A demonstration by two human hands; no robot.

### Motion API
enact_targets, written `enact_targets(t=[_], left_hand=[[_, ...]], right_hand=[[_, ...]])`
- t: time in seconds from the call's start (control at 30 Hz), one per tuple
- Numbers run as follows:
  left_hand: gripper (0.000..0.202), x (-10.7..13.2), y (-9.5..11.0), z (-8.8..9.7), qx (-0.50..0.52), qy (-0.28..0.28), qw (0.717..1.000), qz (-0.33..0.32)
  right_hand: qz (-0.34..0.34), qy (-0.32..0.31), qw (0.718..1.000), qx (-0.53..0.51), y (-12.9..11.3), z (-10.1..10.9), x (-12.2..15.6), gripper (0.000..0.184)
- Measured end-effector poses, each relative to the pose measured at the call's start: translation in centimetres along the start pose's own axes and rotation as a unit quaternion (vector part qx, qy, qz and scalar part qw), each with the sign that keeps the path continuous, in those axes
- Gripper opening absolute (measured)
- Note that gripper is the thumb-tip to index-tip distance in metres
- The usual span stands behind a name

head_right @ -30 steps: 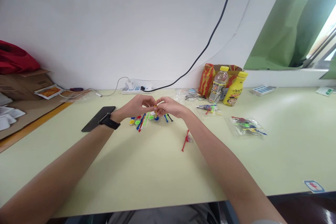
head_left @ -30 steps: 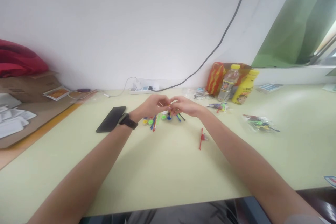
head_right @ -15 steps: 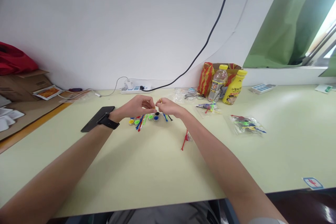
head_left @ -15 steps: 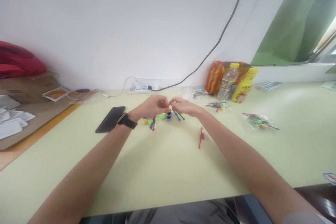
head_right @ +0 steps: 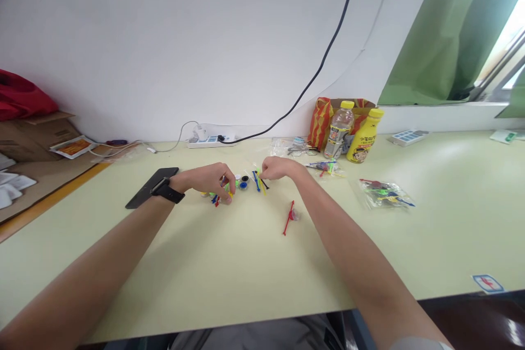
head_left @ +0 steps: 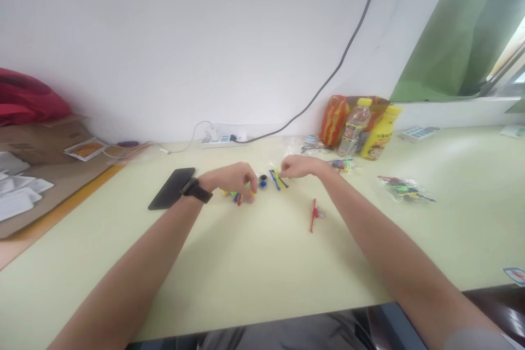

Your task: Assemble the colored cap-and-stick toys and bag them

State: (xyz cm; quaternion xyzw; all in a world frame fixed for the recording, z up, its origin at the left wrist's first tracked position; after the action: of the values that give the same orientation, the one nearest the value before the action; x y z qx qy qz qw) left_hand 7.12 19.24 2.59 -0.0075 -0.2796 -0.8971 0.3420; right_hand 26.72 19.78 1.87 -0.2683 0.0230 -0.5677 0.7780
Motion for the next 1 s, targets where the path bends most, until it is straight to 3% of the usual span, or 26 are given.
enact_targets(t=[0.1,0.2,0.3,0.47,0.6,0.77,0.9,1.0], left_hand=[[0.030,-0.2,-0.5,-0.3,0.025,0.005,1.000,-0.007],[0.031,-0.3,-0.6,-0.5,0.042,0.015,0.999,-0.025],[0.029,-0.1,-0.4,-0.2,0.029,0.043,0.998,-0.036],[0.025,0.2,-0.3,0.3,0.016,0.042,0.999,-0.012],[0.024,0.3,-0.8,0.4,0.007,0.042,0.999,0.006],[0.029,0.3,0.2,1.4,0.007,0.100,0.993,-0.059],[0.040,0.9,2.3,3.0,0.038,0.191,0.976,-0.101],[0.042,1.3,4.2,3.2,0.093,0.220,0.962,-0.132]], right_hand=[[0.028,-0.091,0.995,0.012,-0.1,0.6,2.6,0.013],[0.077,-0.193,0.977,0.044,-0.6,-0.2,5.6,0.030],[0.074,-0.224,0.971,0.046,-0.1,-1.5,8.2,0.036],[0.036,-0.170,0.984,0.044,2.0,-3.1,10.7,0.018],[0.056,-0.123,0.990,0.026,2.4,-3.1,11.3,0.014],[0.078,-0.064,0.995,0.011,1.2,-1.5,10.8,0.012],[0.085,0.012,0.989,-0.120,-0.8,0.5,9.5,0.019],[0.098,0.095,0.959,-0.249,-2.2,1.5,7.8,0.021]])
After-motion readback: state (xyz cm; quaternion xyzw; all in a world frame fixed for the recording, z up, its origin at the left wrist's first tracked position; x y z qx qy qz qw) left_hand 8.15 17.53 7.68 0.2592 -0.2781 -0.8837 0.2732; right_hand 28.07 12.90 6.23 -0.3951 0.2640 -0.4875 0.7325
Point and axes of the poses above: each hand's wrist, its own x-axis away from the middle knuckle, its own z-axis out of the back of the hand, y = z × x, the point moved 6 cm from there along -x, towards the middle knuckle, and after that the axes turned 1 degree about x, right-handed, at the moved point
